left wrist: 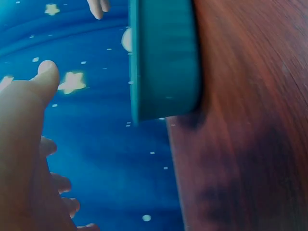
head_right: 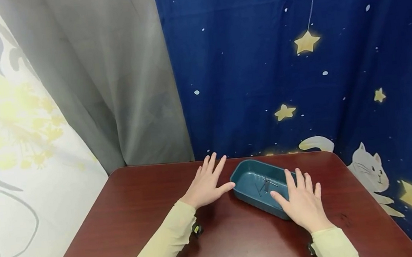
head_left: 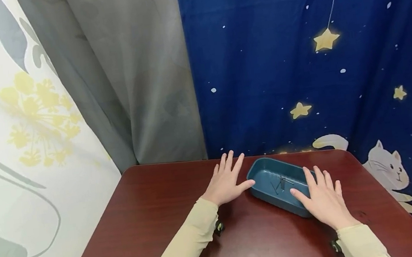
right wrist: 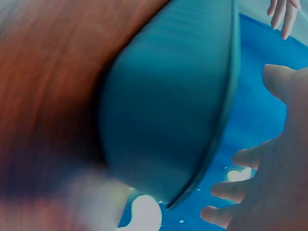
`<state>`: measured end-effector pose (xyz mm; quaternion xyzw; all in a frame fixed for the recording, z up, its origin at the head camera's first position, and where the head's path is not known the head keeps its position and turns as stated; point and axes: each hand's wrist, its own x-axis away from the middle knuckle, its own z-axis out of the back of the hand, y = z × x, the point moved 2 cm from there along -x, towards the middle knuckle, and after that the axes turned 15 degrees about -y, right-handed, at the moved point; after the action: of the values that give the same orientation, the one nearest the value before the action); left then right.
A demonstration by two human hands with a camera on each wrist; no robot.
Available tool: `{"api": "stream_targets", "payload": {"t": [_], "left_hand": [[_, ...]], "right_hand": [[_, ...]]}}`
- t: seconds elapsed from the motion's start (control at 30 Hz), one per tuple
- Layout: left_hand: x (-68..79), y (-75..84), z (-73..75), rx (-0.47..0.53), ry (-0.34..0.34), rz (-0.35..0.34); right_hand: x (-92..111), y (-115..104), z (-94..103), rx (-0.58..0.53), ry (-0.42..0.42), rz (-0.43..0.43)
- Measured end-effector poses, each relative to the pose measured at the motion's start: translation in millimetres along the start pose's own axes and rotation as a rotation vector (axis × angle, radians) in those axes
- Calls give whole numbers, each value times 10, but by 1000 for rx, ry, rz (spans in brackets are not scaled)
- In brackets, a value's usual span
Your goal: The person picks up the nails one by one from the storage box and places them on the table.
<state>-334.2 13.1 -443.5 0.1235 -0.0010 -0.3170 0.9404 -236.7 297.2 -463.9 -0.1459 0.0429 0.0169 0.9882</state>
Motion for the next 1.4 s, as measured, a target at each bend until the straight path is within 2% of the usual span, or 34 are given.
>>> {"api": "stream_targets", "payload": {"t": [0.33, 0.53, 0.8, 1.13, 1.4], "left_hand": [[-262, -38, -283, -13, -99, -32], [-319, 6, -449, -48, -175, -35], [-261, -18, -577, -57, -217, -37], [-138, -65, -614, -55, -209, -41], [-71, -62, -579, -52, -187, -47]], "right_hand": [[6, 196, -161, 4, -59, -61], [23, 218, -227, -5, -80, -97], [16, 221, -272, -25, -121, -76], [-15, 225, -362, -22, -122, -25], [-27, 193, -334, -15, -126, 3]]}}
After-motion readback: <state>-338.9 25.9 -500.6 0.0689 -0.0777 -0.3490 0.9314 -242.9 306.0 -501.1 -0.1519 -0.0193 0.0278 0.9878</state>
